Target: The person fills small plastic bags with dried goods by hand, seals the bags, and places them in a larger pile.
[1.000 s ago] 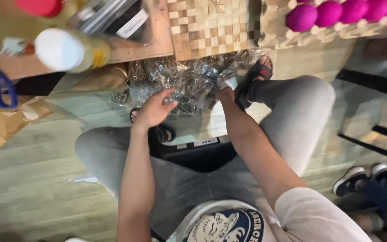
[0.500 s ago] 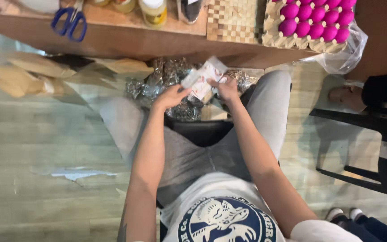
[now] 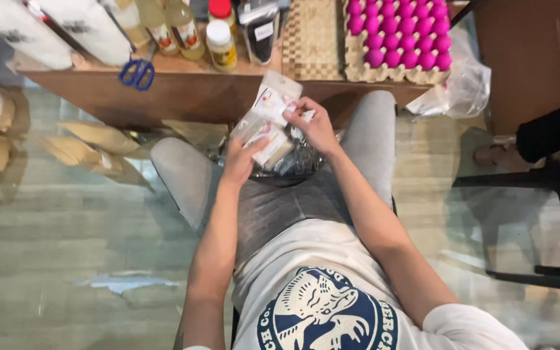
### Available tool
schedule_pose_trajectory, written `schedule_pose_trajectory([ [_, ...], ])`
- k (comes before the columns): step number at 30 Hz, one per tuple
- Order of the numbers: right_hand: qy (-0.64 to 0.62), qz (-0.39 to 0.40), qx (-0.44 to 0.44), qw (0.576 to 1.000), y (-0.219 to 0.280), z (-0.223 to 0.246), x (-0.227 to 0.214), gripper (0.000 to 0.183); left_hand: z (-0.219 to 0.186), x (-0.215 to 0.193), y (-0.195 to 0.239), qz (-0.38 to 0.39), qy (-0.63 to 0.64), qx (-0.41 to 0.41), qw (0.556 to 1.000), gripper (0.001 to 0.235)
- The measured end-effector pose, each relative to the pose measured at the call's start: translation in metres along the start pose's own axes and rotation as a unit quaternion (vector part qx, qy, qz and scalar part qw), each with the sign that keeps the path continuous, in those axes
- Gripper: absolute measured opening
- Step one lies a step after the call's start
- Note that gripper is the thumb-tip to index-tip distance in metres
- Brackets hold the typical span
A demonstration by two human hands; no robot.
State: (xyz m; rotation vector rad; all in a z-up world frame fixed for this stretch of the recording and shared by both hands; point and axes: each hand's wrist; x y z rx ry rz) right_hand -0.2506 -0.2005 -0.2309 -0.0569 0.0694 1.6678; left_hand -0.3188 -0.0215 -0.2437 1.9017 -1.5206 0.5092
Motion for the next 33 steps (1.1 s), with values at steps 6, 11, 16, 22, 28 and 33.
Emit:
schedule_pose_trajectory([
  [6,0.011,0.041,-0.046,0.998,-0.004,-0.003,-0.023,0.023,-0.001,-0.018,0.003,-0.021,-0.007,0.025,0.999,0.05],
  [11,0.015,0.057,-0.058,0.997,0.001,-0.001,-0.037,0.019,-0.006,-0.034,-0.019,-0.214,-0.099,0.09,0.968,0.066],
  [16,0.009,0.059,-0.078,0.995,0.011,0.004,-0.027,0.015,-0.008,-0.017,-0.019,-0.135,-0.263,0.192,0.936,0.092],
  [22,0.008,0.051,-0.045,0.998,0.008,-0.008,-0.025,0.016,0.0,-0.02,-0.022,0.005,-0.361,0.143,0.922,0.042],
  [28,-0.006,0.088,0.006,0.996,0.026,-0.01,-0.006,0.018,0.022,0.01,0.009,0.008,-0.096,0.005,0.995,0.049],
  [33,-0.023,0.084,0.039,0.995,0.027,0.0,-0.004,0.012,0.006,0.014,0.01,0.014,-0.235,0.089,0.968,0.033],
])
Point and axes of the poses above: each hand's wrist, its own y-axis away from the middle knuckle, its own x-axis out of the palm, z = x × y, and after that the axes turned 9 degrees about y, right-handed
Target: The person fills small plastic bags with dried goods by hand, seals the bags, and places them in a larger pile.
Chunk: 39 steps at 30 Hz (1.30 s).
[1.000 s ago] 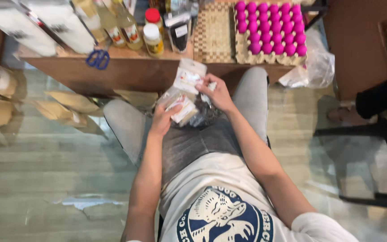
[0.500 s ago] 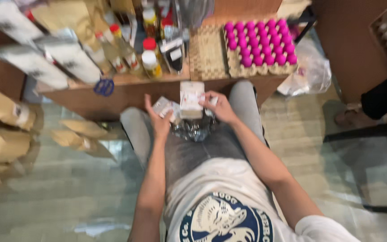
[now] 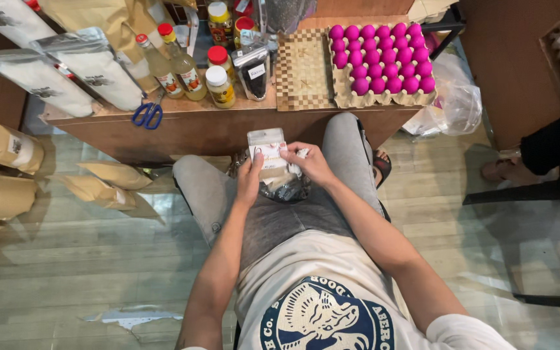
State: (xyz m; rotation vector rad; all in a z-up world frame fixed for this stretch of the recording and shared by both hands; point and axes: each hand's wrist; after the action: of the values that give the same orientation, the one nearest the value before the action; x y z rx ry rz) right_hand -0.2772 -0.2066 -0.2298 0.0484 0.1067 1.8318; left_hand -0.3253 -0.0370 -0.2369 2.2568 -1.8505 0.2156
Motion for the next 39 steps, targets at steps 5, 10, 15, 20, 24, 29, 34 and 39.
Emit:
schedule_pose_trajectory([
  [5,-0.016,-0.132,-0.008,0.991,-0.007,0.002,0.009,0.034,-0.004,0.001,-0.004,0.003,-0.095,0.067,0.993,0.036],
  [10,-0.009,-0.086,0.01,0.996,0.0,0.009,0.019,0.018,0.003,-0.009,-0.001,0.006,-0.117,0.062,0.991,0.046],
  [15,-0.03,-0.013,0.03,0.999,0.003,0.014,0.019,0.012,-0.003,-0.008,0.007,0.007,-0.091,0.03,0.995,0.046],
  [20,0.024,-0.12,-0.029,0.992,0.002,0.006,0.02,0.039,-0.006,-0.004,0.008,0.011,-0.041,0.026,0.999,0.044],
  [24,0.054,-0.129,-0.086,0.986,0.01,0.018,0.019,0.046,-0.002,-0.001,0.005,-0.012,-0.023,0.035,0.999,0.037],
  [29,0.393,0.017,-0.36,0.846,0.024,0.022,0.056,0.05,0.002,0.001,0.0,-0.034,-0.01,0.046,0.998,0.05],
  [34,0.44,0.053,-0.376,0.814,0.027,0.008,0.065,0.057,-0.001,0.0,0.009,-0.09,0.03,0.06,0.994,0.051],
  [39,0.441,0.048,-0.341,0.829,0.024,-0.002,0.064,0.061,-0.006,-0.004,0.009,-0.076,0.018,0.053,0.996,0.054],
])
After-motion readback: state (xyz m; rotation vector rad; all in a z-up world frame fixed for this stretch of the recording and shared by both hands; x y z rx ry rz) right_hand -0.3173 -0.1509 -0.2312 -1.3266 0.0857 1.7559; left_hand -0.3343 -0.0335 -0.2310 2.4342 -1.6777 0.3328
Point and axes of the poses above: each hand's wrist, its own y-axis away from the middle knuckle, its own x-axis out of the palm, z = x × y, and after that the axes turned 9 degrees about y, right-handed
